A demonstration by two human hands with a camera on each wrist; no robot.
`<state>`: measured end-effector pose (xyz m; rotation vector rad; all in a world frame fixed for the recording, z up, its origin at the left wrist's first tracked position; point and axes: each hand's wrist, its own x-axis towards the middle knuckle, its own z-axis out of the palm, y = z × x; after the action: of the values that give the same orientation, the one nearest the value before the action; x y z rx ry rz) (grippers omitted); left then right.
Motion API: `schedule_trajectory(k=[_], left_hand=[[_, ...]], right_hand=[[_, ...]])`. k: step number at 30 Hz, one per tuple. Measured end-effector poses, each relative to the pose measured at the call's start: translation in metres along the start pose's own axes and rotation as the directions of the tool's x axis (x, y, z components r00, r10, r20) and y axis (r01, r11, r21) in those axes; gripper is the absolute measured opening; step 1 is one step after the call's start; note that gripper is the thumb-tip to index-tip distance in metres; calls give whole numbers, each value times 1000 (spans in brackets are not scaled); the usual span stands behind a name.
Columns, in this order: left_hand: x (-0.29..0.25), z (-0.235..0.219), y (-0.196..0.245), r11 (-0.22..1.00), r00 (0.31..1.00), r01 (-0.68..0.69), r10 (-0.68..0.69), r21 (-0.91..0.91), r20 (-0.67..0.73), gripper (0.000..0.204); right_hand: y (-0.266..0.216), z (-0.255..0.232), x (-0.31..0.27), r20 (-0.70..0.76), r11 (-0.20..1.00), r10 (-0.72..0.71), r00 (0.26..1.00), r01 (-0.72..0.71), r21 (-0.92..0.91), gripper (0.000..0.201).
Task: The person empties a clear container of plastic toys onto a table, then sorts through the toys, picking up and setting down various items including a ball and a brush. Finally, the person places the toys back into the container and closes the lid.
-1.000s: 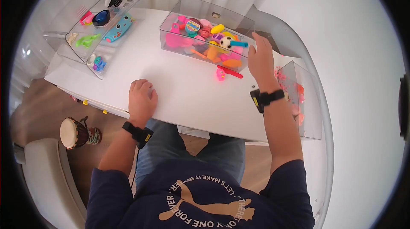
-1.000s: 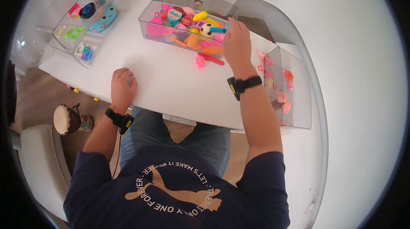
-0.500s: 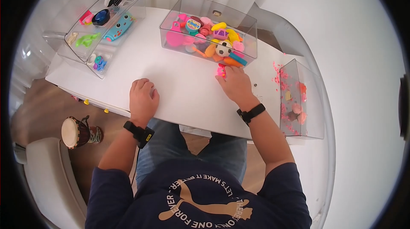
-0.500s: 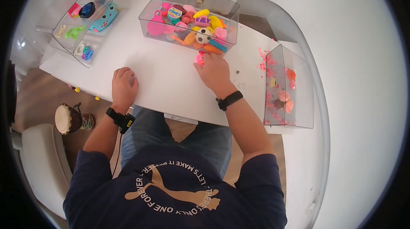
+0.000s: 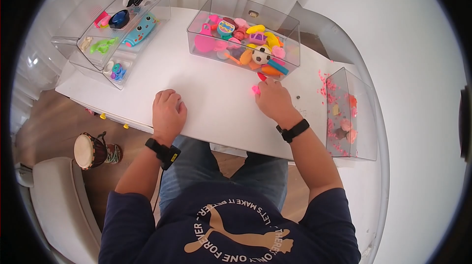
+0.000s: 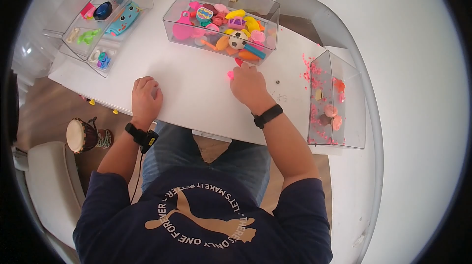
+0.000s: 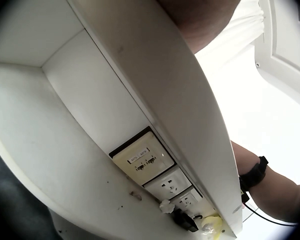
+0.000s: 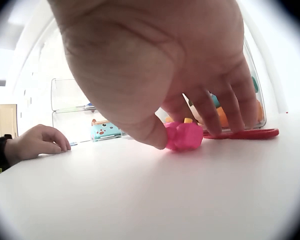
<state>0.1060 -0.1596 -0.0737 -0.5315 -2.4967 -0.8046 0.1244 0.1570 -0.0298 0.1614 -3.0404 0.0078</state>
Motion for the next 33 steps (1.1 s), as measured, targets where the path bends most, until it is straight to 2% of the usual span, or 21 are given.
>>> schedule_trajectory(k=[3,9,15,27,30,33], left_hand=[[-1,2,-1,1000,1000,-2,2,4,-7,16],[0,1,-1,1000,1000,-26,26,11,-10,16],[-1,2,-2,1000,1000,-18,18,11,-1,16],[1,-1,-1,1000,1000,-22,22,-16,-17,17],[0,-2,1,1000,1000,-6,5,-30,-15,17],[-1,0,-2,999,1000,-1,0,-35,-23,17]], right_hand=[[-4,-8,-9,81,998,-47,996,44,37,21],[1,-11,-25,28,989,-82,996,78,125,19],[29,-23,-17,75,991,94,993,-101,84,20],[23,1,-4,26,999,23,999,-25,47,12],[21,-5,3,144,991,109,984,-120,67,18],[22,1,4,126,992,101,987,-109,56,19]])
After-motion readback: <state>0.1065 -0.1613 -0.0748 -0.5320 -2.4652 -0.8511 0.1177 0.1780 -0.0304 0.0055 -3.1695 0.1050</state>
